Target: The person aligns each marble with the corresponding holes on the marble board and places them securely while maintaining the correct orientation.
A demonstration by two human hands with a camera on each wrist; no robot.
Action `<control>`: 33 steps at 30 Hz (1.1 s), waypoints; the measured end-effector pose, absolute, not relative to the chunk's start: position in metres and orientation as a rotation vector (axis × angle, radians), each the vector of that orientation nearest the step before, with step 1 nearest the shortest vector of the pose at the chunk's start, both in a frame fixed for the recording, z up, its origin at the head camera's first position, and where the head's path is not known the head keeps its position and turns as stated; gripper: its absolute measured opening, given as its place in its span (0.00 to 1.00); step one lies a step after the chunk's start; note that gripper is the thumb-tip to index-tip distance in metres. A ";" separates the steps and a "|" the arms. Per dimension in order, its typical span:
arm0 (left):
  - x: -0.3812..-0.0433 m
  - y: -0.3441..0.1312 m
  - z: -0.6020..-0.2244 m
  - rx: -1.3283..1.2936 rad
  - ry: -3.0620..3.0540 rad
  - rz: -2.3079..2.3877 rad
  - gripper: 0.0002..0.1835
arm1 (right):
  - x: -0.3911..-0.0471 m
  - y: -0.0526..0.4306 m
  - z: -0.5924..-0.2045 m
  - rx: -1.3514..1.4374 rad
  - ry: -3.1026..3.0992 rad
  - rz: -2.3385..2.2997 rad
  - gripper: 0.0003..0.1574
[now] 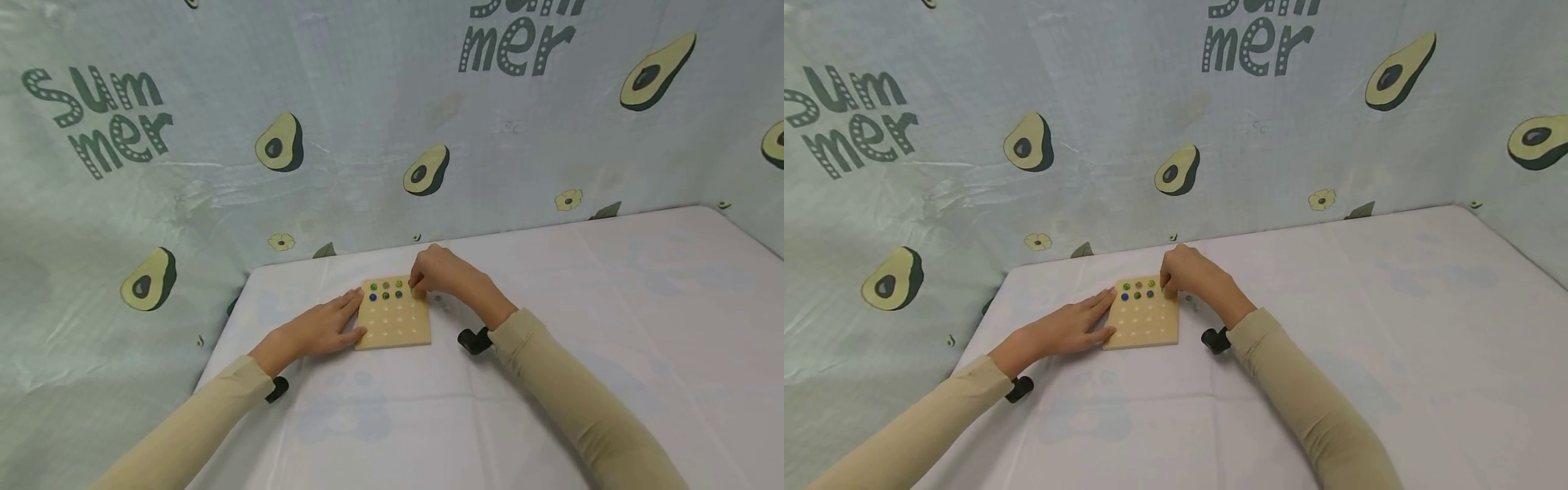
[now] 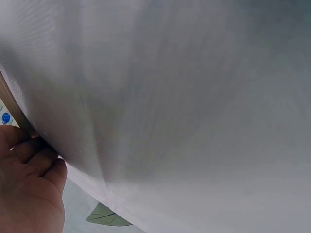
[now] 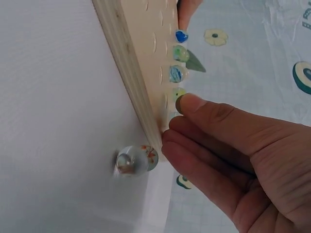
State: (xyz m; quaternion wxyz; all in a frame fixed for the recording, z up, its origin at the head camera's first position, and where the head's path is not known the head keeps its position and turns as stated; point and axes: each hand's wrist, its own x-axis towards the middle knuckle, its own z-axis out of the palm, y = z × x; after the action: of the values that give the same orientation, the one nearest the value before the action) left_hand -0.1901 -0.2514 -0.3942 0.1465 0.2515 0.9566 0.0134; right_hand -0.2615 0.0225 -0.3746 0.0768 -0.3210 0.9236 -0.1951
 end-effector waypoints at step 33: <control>-0.192 -0.254 -0.399 0.762 2.778 0.074 0.45 | -0.259 0.001 -0.360 -0.861 2.768 -0.338 0.04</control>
State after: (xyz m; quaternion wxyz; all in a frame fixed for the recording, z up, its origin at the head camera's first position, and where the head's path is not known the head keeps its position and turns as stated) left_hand -0.1923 -0.2545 -0.3985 0.1298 0.2623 0.9559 0.0254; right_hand -0.2591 0.0015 -0.3601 0.1115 -0.2930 0.9426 -0.1150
